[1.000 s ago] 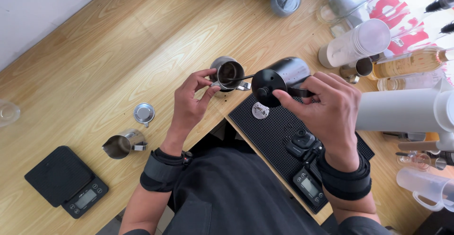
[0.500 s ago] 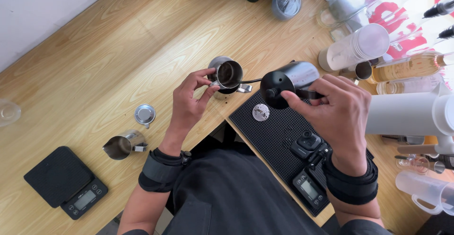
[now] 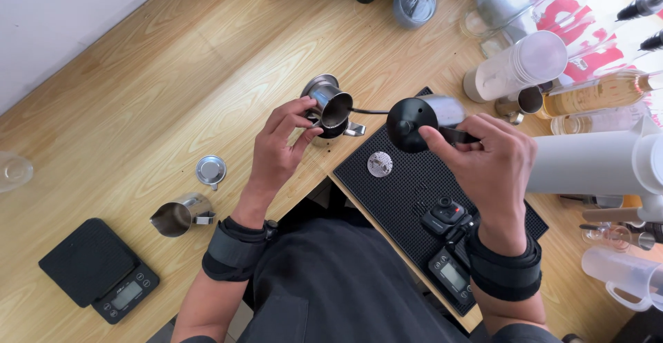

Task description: Brewing coffee using a Vietnamese phin filter and a scale.

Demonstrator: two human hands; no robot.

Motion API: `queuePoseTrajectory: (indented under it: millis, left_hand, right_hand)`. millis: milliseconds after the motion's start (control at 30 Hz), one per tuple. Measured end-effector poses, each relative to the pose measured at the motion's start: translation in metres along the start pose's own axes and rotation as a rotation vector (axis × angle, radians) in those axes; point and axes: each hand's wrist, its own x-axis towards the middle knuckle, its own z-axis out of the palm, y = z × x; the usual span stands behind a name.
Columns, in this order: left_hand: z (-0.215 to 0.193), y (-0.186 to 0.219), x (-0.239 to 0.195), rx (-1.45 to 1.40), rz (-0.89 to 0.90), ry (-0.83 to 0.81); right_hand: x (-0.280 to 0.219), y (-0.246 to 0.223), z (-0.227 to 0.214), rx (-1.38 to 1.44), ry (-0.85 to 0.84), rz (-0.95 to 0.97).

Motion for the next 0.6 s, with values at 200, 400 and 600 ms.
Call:
queuePoseTrajectory:
  millis: [200, 400, 600]
  left_hand:
    - [-0.001, 0.001, 0.001, 0.035, 0.06, 0.004]
    - [-0.003, 0.0, 0.001, 0.098, 0.114, -0.004]
    - [-0.007, -0.001, -0.001, 0.25, 0.173, -0.08]
  right_hand:
    - [-0.011, 0.024, 0.021, 0.158, -0.085, 0.215]
    - [-0.021, 0.059, 0.034, 0.5, -0.13, 0.436]
    - [-0.032, 0.09, 0.039, 0.889, 0.017, 0.419]
